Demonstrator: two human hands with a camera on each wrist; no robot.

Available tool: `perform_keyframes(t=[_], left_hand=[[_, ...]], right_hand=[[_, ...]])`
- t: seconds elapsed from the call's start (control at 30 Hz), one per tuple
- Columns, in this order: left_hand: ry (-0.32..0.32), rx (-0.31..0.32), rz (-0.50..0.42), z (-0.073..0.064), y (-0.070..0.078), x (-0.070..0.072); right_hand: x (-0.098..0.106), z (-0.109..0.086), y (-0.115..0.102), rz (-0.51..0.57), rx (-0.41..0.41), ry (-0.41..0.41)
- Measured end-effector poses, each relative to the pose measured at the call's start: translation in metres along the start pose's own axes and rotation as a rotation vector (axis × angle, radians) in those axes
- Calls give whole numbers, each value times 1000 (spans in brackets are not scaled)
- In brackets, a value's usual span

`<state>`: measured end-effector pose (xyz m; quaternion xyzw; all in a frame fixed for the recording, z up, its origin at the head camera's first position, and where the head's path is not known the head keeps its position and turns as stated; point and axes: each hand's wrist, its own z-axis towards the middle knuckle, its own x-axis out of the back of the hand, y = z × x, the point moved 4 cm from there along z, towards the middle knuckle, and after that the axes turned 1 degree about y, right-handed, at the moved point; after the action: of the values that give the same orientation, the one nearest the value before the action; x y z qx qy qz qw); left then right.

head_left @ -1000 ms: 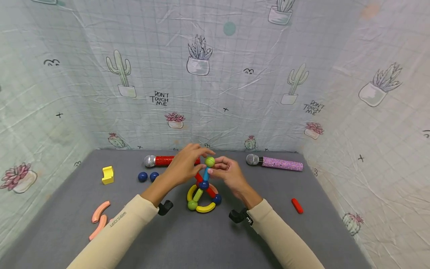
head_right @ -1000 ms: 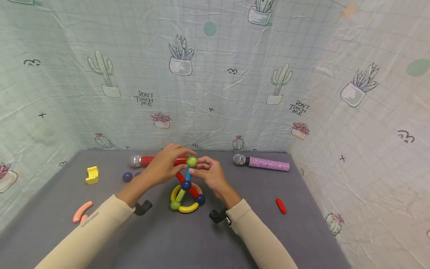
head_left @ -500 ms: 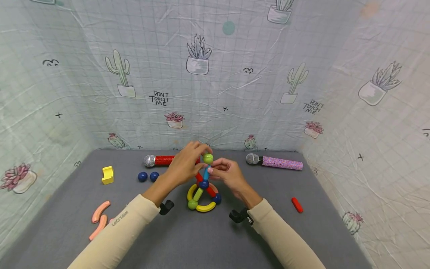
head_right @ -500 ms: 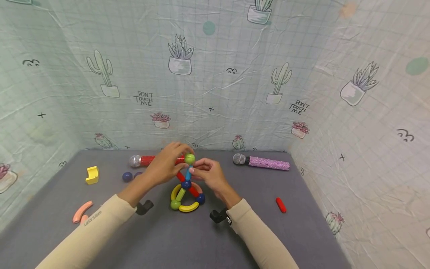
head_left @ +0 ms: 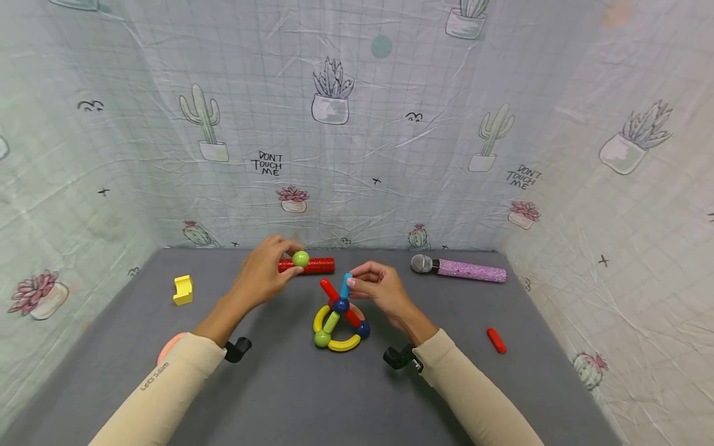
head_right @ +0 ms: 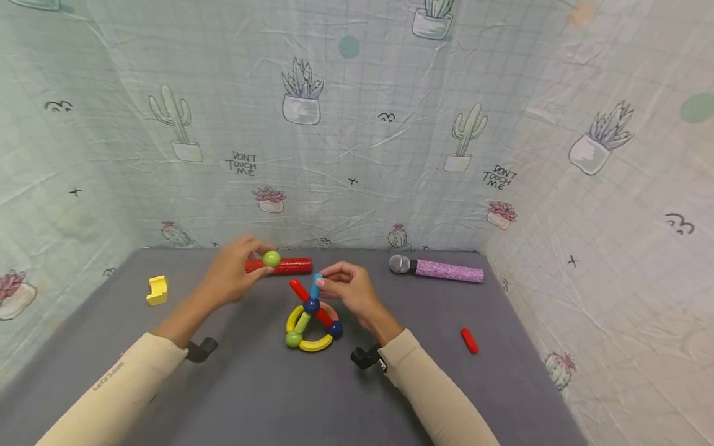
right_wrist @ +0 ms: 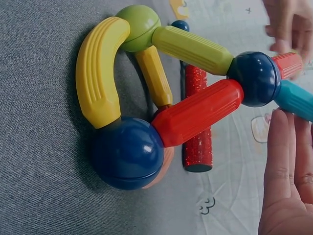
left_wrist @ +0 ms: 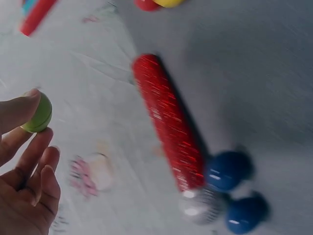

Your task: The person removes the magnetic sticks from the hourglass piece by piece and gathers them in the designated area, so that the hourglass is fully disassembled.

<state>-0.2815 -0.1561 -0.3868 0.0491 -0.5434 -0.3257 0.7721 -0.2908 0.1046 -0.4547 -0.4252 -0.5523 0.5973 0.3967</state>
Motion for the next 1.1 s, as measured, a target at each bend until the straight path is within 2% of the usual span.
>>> perform_keyframes(t=[0.17,0.4,0.53,0.7,0.87,1.1], left_hand=[[-57,45,37,-6,-26,-10],[-210,94,60,-6,-59,-35],[-283,108,105,-4,-70,-47],[-343,132,160,-3,-74,-56],[-339,143,200,-3,-75,-60],[-254,101,210,-4,-66,-57]], right_hand=[[2,0,1,-6,-4,6],[2,-1,1,-4,0,-7],[2,-2,1,2,-1,-6],[0,-2,1,-4,0,-14],[0,-3,1,1,4,-15],[1,-4,3,0,10,-18]])
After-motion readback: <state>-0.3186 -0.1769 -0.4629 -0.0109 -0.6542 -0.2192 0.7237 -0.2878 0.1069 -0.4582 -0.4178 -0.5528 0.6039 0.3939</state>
